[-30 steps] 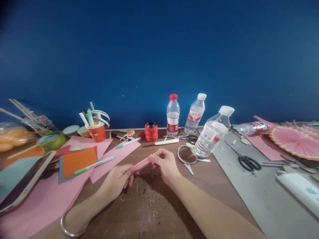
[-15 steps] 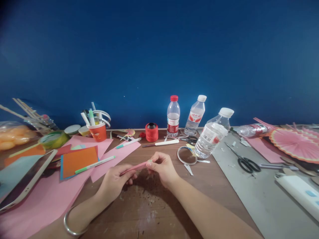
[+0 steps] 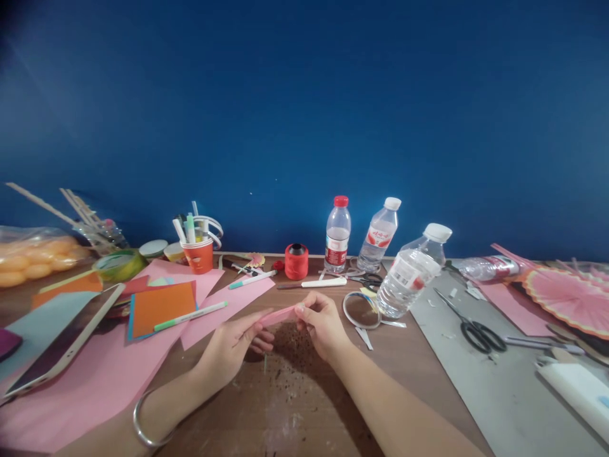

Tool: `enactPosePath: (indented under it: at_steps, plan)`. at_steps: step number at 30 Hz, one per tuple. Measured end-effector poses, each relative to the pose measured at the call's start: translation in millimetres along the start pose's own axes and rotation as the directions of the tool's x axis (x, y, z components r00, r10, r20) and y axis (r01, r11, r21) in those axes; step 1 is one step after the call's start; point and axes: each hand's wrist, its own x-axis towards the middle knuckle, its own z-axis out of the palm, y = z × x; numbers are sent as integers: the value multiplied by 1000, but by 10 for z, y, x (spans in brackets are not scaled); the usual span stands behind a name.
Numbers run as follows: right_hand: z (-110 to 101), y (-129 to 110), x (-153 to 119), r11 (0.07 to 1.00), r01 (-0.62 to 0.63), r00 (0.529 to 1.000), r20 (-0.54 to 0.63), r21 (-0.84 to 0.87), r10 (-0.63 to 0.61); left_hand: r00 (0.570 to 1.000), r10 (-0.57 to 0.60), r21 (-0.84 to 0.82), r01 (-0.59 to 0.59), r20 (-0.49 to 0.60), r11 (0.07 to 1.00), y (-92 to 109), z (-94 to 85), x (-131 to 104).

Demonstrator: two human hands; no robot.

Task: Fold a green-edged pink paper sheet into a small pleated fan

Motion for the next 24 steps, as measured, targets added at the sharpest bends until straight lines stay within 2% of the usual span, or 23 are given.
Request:
enactPosePath:
  at_steps: [3, 11, 18, 24]
  plan:
    - [-21, -3, 16, 1000, -1, 1000, -3, 4, 1, 1000, 15, 39, -15, 8, 999, 19, -3, -7]
    - [-108, -104, 54, 999, 25, 1000, 15, 24, -26, 989, 145, 366, -127, -23, 922, 86, -58, -51]
    - [-89, -61, -6, 999, 5, 999, 48, -37, -3, 964, 261, 570, -246, 58, 784, 52, -61, -61]
    - [-117, 59, -9, 989, 19, 1000, 12, -148, -18, 917, 339, 690, -384, 208, 613, 4, 36, -129]
